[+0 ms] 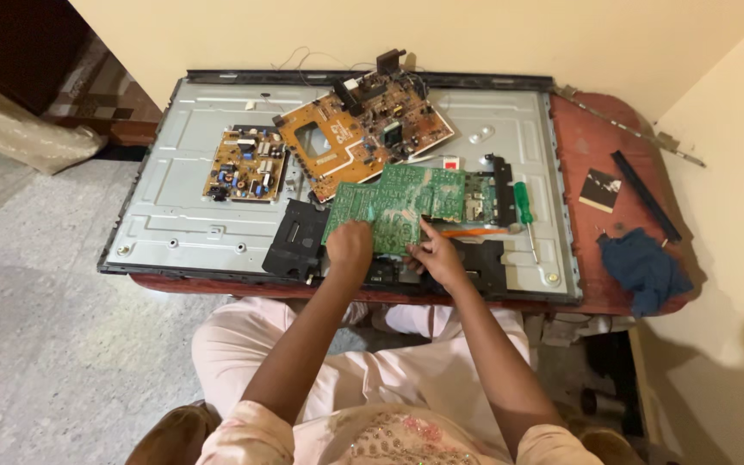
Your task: The person sits cross-legged and repeatedly rubs a green circuit board with a cloth, then uses an orange plastic tool to scrape or clean the board surface. The person handles the board and tool repeatedly without visible assembly or final placement.
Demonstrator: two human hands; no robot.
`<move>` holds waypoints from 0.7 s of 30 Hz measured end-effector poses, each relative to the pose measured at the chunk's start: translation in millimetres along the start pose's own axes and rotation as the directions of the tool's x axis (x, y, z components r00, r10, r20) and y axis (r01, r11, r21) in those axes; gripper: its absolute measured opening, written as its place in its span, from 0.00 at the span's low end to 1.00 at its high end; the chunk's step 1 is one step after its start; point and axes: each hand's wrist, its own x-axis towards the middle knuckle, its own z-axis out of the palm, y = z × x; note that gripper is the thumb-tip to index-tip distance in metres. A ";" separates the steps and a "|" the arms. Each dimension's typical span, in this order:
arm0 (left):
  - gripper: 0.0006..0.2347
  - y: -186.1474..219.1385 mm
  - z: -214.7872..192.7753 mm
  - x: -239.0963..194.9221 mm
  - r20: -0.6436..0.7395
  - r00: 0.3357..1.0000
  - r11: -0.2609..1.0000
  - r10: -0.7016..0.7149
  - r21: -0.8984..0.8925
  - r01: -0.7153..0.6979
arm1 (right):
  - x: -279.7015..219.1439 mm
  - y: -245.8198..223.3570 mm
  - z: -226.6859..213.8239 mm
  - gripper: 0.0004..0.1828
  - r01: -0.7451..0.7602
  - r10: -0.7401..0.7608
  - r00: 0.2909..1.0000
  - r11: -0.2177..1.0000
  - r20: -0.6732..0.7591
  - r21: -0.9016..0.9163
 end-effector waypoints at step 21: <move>0.07 -4.2 -2.7 14.5 -0.055 0.998 1.000 0.024 -0.017 -0.025 | -5.8 -8.9 3.6 0.48 -0.012 0.012 1.000 0.998 0.006 0.058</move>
